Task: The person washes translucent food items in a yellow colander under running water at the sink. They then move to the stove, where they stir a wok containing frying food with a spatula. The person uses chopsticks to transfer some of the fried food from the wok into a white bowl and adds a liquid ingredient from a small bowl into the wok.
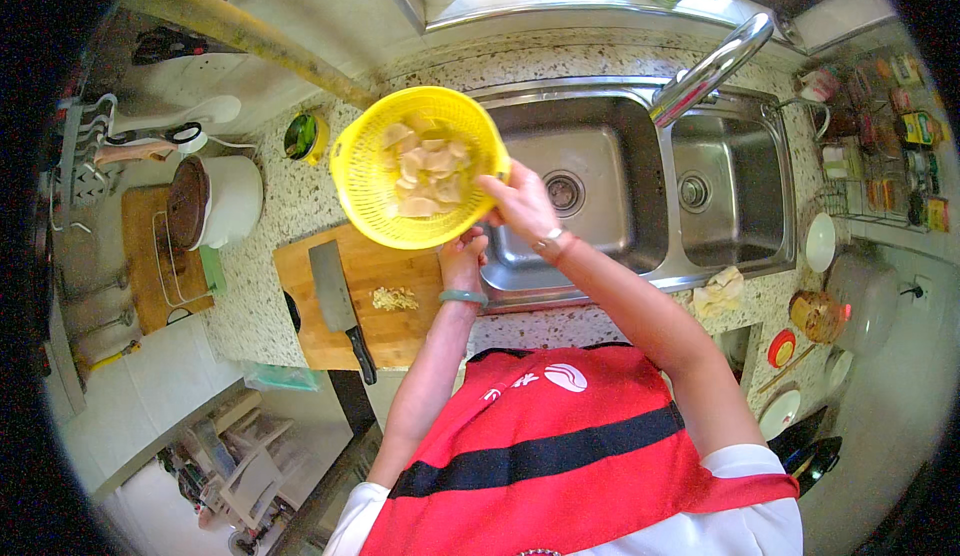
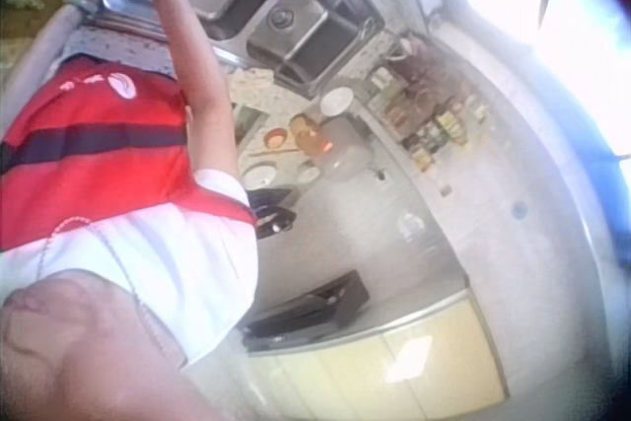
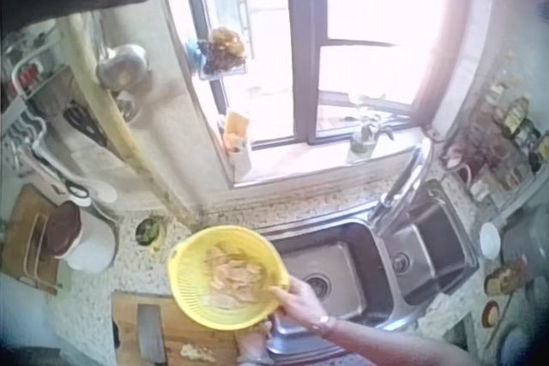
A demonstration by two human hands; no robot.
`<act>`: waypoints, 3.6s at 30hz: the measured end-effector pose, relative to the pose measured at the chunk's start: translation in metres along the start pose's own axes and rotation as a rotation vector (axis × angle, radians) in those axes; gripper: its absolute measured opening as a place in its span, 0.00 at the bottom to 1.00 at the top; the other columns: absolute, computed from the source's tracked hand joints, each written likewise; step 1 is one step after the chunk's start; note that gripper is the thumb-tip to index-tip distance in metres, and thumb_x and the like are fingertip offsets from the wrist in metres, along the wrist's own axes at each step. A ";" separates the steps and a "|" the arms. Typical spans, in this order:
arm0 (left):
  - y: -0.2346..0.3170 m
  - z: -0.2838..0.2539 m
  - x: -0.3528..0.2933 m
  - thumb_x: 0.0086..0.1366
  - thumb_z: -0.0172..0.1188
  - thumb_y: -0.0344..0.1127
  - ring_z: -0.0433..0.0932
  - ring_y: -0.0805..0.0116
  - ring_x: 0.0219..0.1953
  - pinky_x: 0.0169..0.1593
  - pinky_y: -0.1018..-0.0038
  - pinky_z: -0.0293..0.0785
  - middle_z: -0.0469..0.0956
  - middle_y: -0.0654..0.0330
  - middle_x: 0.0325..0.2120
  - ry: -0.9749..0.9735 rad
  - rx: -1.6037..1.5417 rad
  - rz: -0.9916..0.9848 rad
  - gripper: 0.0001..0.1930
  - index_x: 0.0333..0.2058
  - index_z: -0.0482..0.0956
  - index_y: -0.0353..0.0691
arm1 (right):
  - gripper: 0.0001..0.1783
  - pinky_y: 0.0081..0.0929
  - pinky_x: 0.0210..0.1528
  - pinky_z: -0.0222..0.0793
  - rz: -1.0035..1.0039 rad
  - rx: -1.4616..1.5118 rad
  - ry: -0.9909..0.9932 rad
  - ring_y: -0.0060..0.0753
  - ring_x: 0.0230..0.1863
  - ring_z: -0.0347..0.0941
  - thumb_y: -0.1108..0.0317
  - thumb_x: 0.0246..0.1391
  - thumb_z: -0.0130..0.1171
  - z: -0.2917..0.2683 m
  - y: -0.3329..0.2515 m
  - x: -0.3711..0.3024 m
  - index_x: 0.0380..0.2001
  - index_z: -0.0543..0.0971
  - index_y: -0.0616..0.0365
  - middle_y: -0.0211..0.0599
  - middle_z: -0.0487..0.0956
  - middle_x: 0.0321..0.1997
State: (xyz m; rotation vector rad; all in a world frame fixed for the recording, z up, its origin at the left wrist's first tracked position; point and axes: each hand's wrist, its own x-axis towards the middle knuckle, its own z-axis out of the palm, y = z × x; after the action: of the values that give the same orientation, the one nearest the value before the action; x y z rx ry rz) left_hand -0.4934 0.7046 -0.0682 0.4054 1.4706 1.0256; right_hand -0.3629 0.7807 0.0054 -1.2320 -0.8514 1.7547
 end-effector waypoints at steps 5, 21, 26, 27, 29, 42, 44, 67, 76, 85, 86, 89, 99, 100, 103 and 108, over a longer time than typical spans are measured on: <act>0.001 -0.003 -0.006 0.61 0.56 0.26 0.71 0.73 0.46 0.44 0.76 0.72 0.72 0.60 0.45 -0.057 -0.113 0.044 0.17 0.51 0.71 0.38 | 0.15 0.21 0.25 0.74 0.105 -0.035 -0.080 0.25 0.24 0.77 0.64 0.60 0.54 0.045 0.004 0.034 0.44 0.72 0.64 0.37 0.80 0.31; 0.004 0.049 -0.040 0.66 0.57 0.38 0.57 0.62 0.65 0.58 0.60 0.67 0.55 0.53 0.65 -0.203 0.105 -0.093 0.29 0.64 0.59 0.44 | 0.28 0.38 0.61 0.59 -0.257 -1.358 0.645 0.46 0.60 0.63 0.63 0.51 0.62 -0.202 0.054 -0.147 0.57 0.72 0.47 0.39 0.70 0.60; -0.022 0.057 -0.035 0.67 0.55 0.39 0.62 0.61 0.63 0.57 0.61 0.68 0.62 0.58 0.62 -0.459 0.190 -0.194 0.26 0.62 0.62 0.44 | 0.32 0.40 0.66 0.54 0.105 -1.516 0.959 0.55 0.69 0.50 0.65 0.50 0.60 -0.249 0.100 -0.232 0.61 0.68 0.45 0.40 0.59 0.69; -0.030 0.058 -0.033 0.68 0.55 0.39 0.63 0.61 0.62 0.57 0.62 0.69 0.63 0.58 0.61 -0.493 0.200 -0.213 0.25 0.62 0.63 0.44 | 0.32 0.40 0.67 0.53 0.000 -1.463 0.973 0.55 0.69 0.49 0.66 0.50 0.60 -0.255 0.124 -0.239 0.61 0.68 0.44 0.40 0.59 0.69; -0.039 0.064 -0.034 0.68 0.54 0.38 0.69 0.62 0.58 0.55 0.65 0.71 0.65 0.58 0.59 -0.542 0.247 -0.241 0.23 0.61 0.64 0.43 | 0.28 0.39 0.65 0.56 -0.139 -1.467 0.986 0.52 0.66 0.55 0.70 0.49 0.59 -0.256 0.146 -0.247 0.57 0.72 0.47 0.40 0.63 0.65; -0.078 0.070 -0.053 0.67 0.54 0.36 0.75 0.69 0.46 0.49 0.76 0.72 0.74 0.59 0.50 -0.685 0.592 0.056 0.17 0.53 0.73 0.38 | 0.14 0.43 0.58 0.61 -0.248 -1.605 0.607 0.46 0.50 0.68 0.67 0.49 0.55 -0.167 0.123 -0.181 0.40 0.79 0.55 0.40 0.76 0.48; -0.085 0.069 -0.056 0.67 0.54 0.36 0.74 0.68 0.48 0.51 0.75 0.70 0.74 0.57 0.50 -0.641 0.623 0.154 0.17 0.51 0.74 0.36 | 0.17 0.43 0.56 0.64 -0.443 -1.352 0.609 0.46 0.50 0.69 0.70 0.45 0.55 -0.134 0.149 -0.174 0.41 0.77 0.59 0.40 0.76 0.48; -0.138 0.143 -0.174 0.58 0.63 0.40 0.62 0.48 0.61 0.62 0.56 0.56 0.62 0.47 0.60 -0.628 1.130 1.159 0.18 0.47 0.78 0.45 | 0.09 0.20 0.36 0.71 -0.284 -0.196 1.029 0.21 0.32 0.76 0.67 0.54 0.61 -0.249 0.149 -0.408 0.38 0.82 0.58 0.32 0.82 0.33; -0.174 0.205 -0.189 0.55 0.65 0.32 0.59 0.45 0.63 0.63 0.54 0.54 0.62 0.47 0.61 -0.756 1.126 1.445 0.21 0.49 0.76 0.46 | 0.06 0.20 0.33 0.69 -0.233 -0.107 1.251 0.19 0.29 0.72 0.69 0.54 0.62 -0.286 0.189 -0.497 0.34 0.81 0.58 0.28 0.80 0.29; -0.222 0.309 -0.205 0.63 0.58 0.30 0.78 0.62 0.42 0.45 0.71 0.74 0.78 0.53 0.43 -1.343 1.111 0.880 0.14 0.47 0.76 0.38 | 0.08 0.22 0.33 0.71 -0.132 -0.151 1.481 0.21 0.29 0.75 0.68 0.56 0.60 -0.302 0.189 -0.536 0.38 0.82 0.58 0.30 0.81 0.30; -0.227 0.320 -0.215 0.63 0.58 0.30 0.79 0.63 0.41 0.44 0.72 0.74 0.78 0.54 0.43 -1.416 1.140 0.803 0.14 0.48 0.76 0.38 | 0.09 0.22 0.33 0.72 -0.130 -0.080 1.477 0.20 0.30 0.76 0.67 0.57 0.60 -0.301 0.184 -0.545 0.39 0.81 0.57 0.30 0.82 0.31; -0.244 0.331 -0.243 0.65 0.59 0.32 0.80 0.67 0.41 0.42 0.73 0.75 0.78 0.57 0.44 -1.615 1.054 0.567 0.16 0.51 0.74 0.40 | 0.14 0.22 0.37 0.73 -0.139 0.098 1.403 0.20 0.33 0.78 0.62 0.59 0.58 -0.291 0.164 -0.569 0.45 0.80 0.56 0.33 0.83 0.37; -0.263 0.335 -0.306 0.65 0.51 0.59 0.68 0.56 0.60 0.60 0.67 0.63 0.69 0.48 0.57 -2.294 1.621 0.284 0.32 0.59 0.67 0.42 | 0.28 0.33 0.52 0.68 0.121 -0.117 1.297 0.41 0.49 0.76 0.42 0.61 0.47 -0.259 0.208 -0.605 0.47 0.80 0.52 0.42 0.79 0.50; -0.263 0.333 -0.313 0.65 0.51 0.59 0.67 0.55 0.60 0.60 0.67 0.64 0.69 0.48 0.57 -2.223 1.676 0.045 0.32 0.59 0.67 0.42 | 0.28 0.32 0.52 0.68 0.049 0.080 1.293 0.44 0.48 0.76 0.42 0.61 0.47 -0.253 0.209 -0.611 0.47 0.80 0.53 0.44 0.79 0.49; -0.277 0.327 -0.311 0.66 0.49 0.60 0.69 0.51 0.58 0.60 0.65 0.64 0.70 0.46 0.56 -2.349 1.768 0.197 0.33 0.60 0.65 0.41 | 0.33 0.32 0.54 0.67 0.262 -0.019 1.197 0.48 0.51 0.75 0.37 0.61 0.42 -0.240 0.221 -0.630 0.48 0.80 0.53 0.48 0.79 0.49; -0.297 0.321 -0.342 0.63 0.53 0.60 0.76 0.52 0.49 0.52 0.64 0.70 0.77 0.46 0.46 -2.119 1.880 0.434 0.34 0.59 0.67 0.40 | 0.37 0.34 0.54 0.66 0.538 0.064 1.080 0.48 0.51 0.74 0.33 0.60 0.39 -0.216 0.303 -0.675 0.48 0.80 0.54 0.50 0.79 0.47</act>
State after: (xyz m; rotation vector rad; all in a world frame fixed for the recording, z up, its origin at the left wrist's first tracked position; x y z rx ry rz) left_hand -0.0333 0.3950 -0.0464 2.1529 -0.2434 -1.0009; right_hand -0.0964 0.0593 -0.0466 -2.1510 0.1880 1.1355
